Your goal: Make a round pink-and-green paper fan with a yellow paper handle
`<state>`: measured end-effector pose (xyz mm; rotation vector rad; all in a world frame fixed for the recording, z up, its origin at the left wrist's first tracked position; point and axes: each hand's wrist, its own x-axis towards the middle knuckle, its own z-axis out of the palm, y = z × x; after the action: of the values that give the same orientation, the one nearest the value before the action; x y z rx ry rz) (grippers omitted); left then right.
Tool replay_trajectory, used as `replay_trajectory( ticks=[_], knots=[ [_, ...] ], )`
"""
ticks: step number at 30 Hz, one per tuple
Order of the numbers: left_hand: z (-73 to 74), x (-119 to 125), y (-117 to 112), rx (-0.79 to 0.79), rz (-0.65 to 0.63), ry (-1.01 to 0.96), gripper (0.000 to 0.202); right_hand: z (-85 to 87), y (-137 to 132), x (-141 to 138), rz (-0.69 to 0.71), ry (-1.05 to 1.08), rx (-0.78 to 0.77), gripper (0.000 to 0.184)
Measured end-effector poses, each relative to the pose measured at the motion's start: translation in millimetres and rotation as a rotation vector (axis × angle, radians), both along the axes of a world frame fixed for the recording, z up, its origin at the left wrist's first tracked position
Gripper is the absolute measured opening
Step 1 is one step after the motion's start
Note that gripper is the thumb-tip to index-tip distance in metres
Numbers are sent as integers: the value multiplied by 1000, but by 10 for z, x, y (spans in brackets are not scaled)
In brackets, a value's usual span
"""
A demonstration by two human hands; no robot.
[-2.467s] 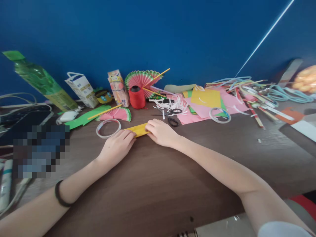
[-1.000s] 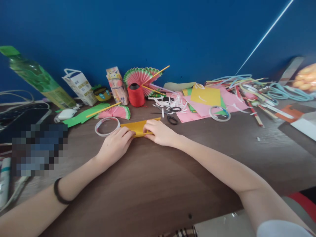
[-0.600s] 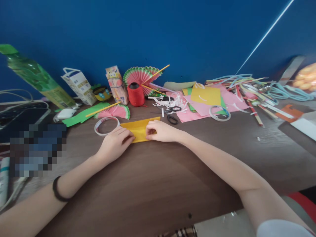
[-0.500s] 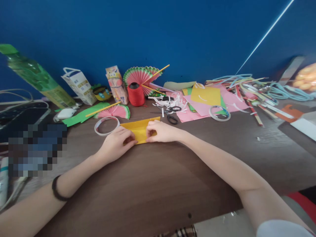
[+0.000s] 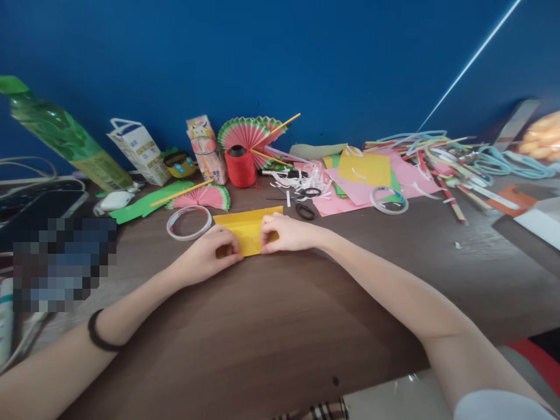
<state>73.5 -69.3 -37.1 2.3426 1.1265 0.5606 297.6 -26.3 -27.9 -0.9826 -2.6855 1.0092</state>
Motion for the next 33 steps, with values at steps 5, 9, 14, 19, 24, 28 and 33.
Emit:
replay_trajectory(
  ticks=[5,9,14,19,24,28,33],
  knots=[
    [-2,-2,11,17,4,-3,10,-16,-22,-20,-42,-24,18,14],
    [-11,8,9,29,14,18,8,-24,-52,-36,-73,7,52,13],
    [-25,15,-1,65,7,39,4,-43,-44,-36,-69,64,59,12],
    [-28,15,-15,170,-42,105,7,-49,-9,-15,-44,100,25,11],
    [-35,4,-17,190,-42,114,6,-21,10,8,-4,98,-9,16],
    [-44,0,2,170,-8,88,9,-20,20,5,-5,116,-3,12],
    [-36,14,15,137,35,57,10,-35,12,-13,-52,112,23,13]
  ],
)
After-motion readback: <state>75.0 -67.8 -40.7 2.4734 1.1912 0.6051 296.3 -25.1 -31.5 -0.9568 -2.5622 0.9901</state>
